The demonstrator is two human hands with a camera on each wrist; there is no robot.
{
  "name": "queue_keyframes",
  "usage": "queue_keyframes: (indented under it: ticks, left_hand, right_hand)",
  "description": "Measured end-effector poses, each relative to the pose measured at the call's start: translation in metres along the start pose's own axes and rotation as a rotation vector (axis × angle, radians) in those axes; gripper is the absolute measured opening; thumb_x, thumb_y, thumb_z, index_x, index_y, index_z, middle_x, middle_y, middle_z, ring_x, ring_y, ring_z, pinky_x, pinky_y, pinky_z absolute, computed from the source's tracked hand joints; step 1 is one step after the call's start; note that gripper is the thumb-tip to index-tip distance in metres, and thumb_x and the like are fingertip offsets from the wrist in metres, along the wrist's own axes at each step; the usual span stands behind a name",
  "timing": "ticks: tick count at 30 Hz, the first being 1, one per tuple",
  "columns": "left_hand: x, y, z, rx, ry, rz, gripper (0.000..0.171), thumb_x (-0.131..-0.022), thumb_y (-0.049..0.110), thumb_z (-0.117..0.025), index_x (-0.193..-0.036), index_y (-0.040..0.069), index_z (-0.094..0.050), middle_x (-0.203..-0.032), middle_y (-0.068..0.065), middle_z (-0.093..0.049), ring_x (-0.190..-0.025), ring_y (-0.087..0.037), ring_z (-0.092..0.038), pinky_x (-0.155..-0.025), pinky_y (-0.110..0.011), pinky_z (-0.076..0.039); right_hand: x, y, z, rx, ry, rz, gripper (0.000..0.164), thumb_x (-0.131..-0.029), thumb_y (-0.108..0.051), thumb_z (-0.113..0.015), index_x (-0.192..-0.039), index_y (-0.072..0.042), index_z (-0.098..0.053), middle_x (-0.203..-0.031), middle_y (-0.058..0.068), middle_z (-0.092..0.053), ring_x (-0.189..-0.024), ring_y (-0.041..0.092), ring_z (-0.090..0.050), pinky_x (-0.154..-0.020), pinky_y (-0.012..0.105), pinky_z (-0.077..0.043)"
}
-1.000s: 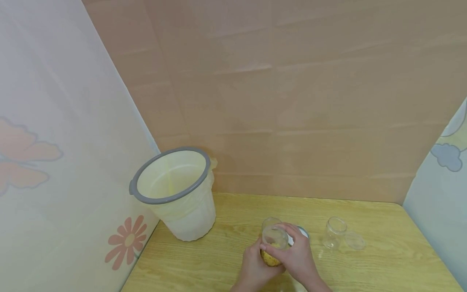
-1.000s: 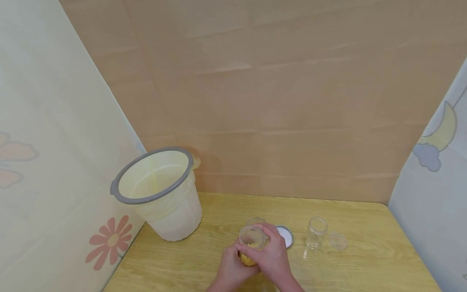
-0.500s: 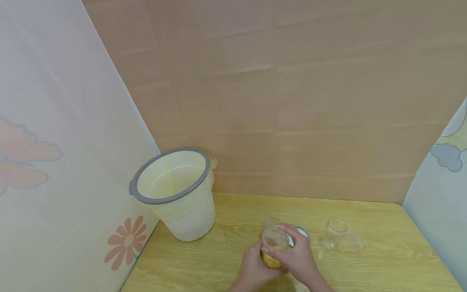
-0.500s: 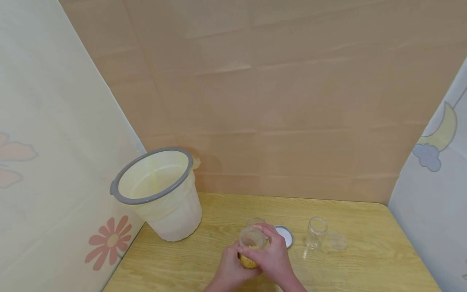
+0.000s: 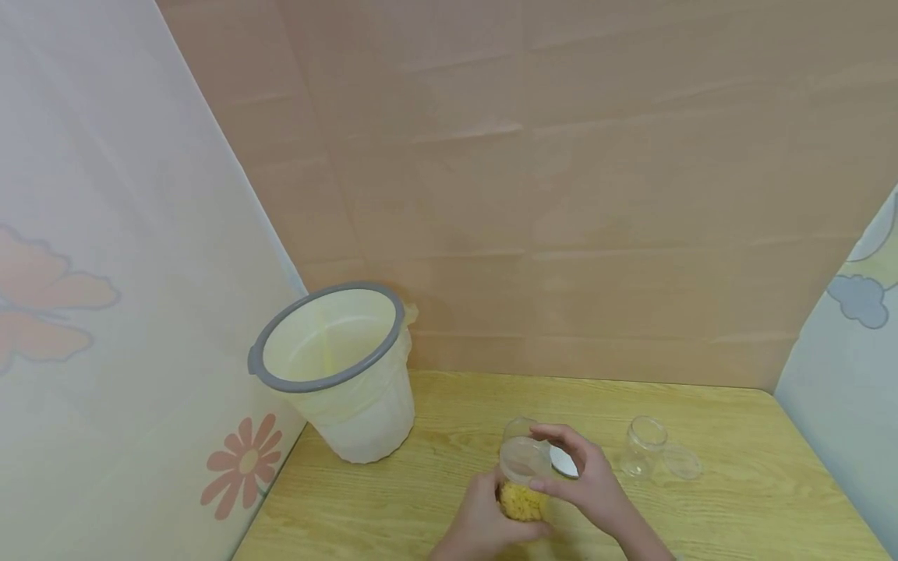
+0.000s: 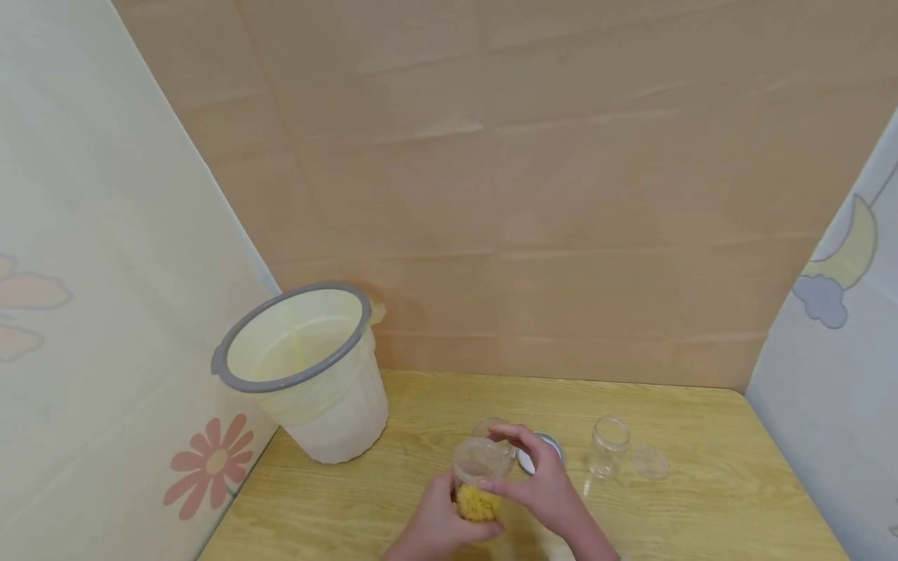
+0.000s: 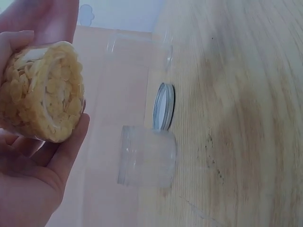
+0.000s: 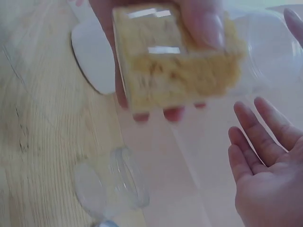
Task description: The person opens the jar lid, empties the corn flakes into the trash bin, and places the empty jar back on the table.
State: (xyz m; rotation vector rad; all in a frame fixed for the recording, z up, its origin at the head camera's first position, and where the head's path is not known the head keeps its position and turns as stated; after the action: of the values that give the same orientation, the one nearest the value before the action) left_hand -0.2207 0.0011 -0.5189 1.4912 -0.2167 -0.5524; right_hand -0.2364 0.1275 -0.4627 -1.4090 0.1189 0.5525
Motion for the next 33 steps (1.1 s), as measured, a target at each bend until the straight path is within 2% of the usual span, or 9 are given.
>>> queue_keyframes:
  ticks: [3, 4, 11, 18, 20, 24, 27, 30, 33]
  left_hand:
    - [0.000, 0.001, 0.002, -0.023, 0.007, 0.006, 0.053, -0.079, 0.008, -0.085, -0.126, 0.019, -0.062, -0.111, 0.002, -0.070, -0.091, -0.014, -0.069, -0.078, -0.031, -0.058]
    - [0.001, 0.001, 0.002, -0.030, 0.006, 0.008, 0.053, -0.080, 0.007, -0.085, -0.126, 0.019, -0.062, -0.110, 0.002, -0.070, -0.091, -0.014, -0.069, -0.078, -0.031, -0.058]
    - [0.001, 0.003, 0.009, -0.092, 0.035, 0.022, 0.049, -0.077, 0.009, -0.085, -0.120, 0.023, -0.064, -0.104, 0.004, -0.070, -0.086, -0.011, -0.066, -0.078, -0.031, -0.056]
    - [0.000, 0.002, 0.012, -0.116, 0.064, -0.003, 0.050, -0.077, 0.010, -0.085, -0.120, 0.023, -0.064, -0.105, 0.004, -0.071, -0.089, -0.012, -0.067, -0.080, -0.032, -0.056]
    - [-0.001, 0.001, 0.013, -0.123, 0.077, -0.010, 0.050, -0.076, 0.008, -0.085, -0.119, 0.023, -0.064, -0.104, 0.004, -0.071, -0.086, -0.011, -0.067, -0.077, -0.031, -0.057]
    - [-0.001, 0.002, 0.013, -0.130, 0.095, -0.021, 0.049, -0.075, 0.000, -0.082, -0.115, 0.022, -0.064, -0.099, 0.004, -0.071, -0.080, -0.009, -0.067, -0.071, -0.031, -0.058]
    - [-0.002, 0.004, 0.013, -0.134, 0.093, -0.047, 0.048, -0.075, 0.000, -0.081, -0.115, 0.022, -0.064, -0.099, 0.004, -0.070, -0.081, -0.009, -0.067, -0.070, -0.031, -0.059]
    - [-0.003, 0.008, 0.010, -0.148, 0.074, -0.083, 0.046, -0.078, 0.003, -0.081, -0.117, 0.021, -0.063, -0.100, 0.005, -0.070, -0.083, -0.008, -0.067, -0.071, -0.031, -0.059]
    - [-0.005, 0.012, 0.006, -0.159, 0.049, -0.117, 0.044, -0.080, 0.006, -0.082, -0.117, 0.021, -0.063, -0.102, 0.006, -0.070, -0.085, -0.008, -0.067, -0.071, -0.031, -0.059]
  right_hand:
    - [0.000, 0.001, 0.007, -0.001, 0.016, 0.016, 0.051, -0.084, 0.003, -0.079, -0.132, -0.004, -0.061, -0.127, 0.009, -0.064, -0.125, 0.014, -0.053, -0.106, 0.021, -0.035]
    - [0.000, 0.001, 0.008, -0.008, 0.015, 0.027, 0.050, -0.085, 0.004, -0.078, -0.131, -0.002, -0.061, -0.126, 0.010, -0.064, -0.124, 0.014, -0.054, -0.105, 0.017, -0.034]
    - [0.001, -0.005, 0.015, -0.010, 0.005, 0.087, 0.042, -0.089, 0.007, -0.072, -0.129, 0.001, -0.061, -0.124, 0.013, -0.065, -0.120, 0.016, -0.057, -0.104, 0.018, -0.037]
    - [0.006, -0.018, 0.004, 0.091, -0.021, 0.089, 0.038, -0.094, 0.000, -0.070, -0.130, -0.010, -0.064, -0.123, 0.005, -0.066, -0.121, 0.018, -0.055, -0.102, 0.028, -0.040]
    - [0.008, -0.019, 0.002, 0.158, 0.017, 0.070, 0.041, -0.092, -0.006, -0.076, -0.130, -0.015, -0.065, -0.123, 0.000, -0.066, -0.120, 0.017, -0.056, -0.100, 0.031, -0.043]
    - [0.010, -0.014, 0.000, 0.260, 0.101, -0.033, 0.046, -0.083, -0.022, -0.087, -0.125, -0.023, -0.068, -0.121, -0.011, -0.065, -0.117, 0.015, -0.056, -0.097, 0.039, -0.046]
    - [0.010, -0.008, -0.004, 0.235, 0.119, -0.097, 0.050, -0.079, -0.026, -0.090, -0.124, -0.025, -0.068, -0.119, -0.012, -0.066, -0.118, 0.018, -0.056, -0.100, 0.052, -0.042]
    - [0.010, -0.005, -0.009, 0.175, 0.109, -0.117, 0.052, -0.080, -0.022, -0.089, -0.127, -0.023, -0.066, -0.120, -0.010, -0.066, -0.119, 0.022, -0.056, -0.099, 0.062, -0.038]
    - [0.009, -0.004, -0.013, 0.134, 0.107, -0.138, 0.054, -0.080, -0.019, -0.088, -0.128, -0.024, -0.065, -0.121, -0.010, -0.066, -0.120, 0.023, -0.056, -0.099, 0.060, -0.038]
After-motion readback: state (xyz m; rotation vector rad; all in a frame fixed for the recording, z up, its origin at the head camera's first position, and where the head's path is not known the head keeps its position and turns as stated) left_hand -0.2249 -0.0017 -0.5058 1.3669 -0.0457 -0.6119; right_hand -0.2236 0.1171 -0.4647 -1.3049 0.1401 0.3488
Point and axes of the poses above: each hand's wrist, its own x-axis away from the middle knuckle, its own z-axis out of the back of the hand, y = z × x, the point moved 10 cm from there along -x, towards the middle knuckle
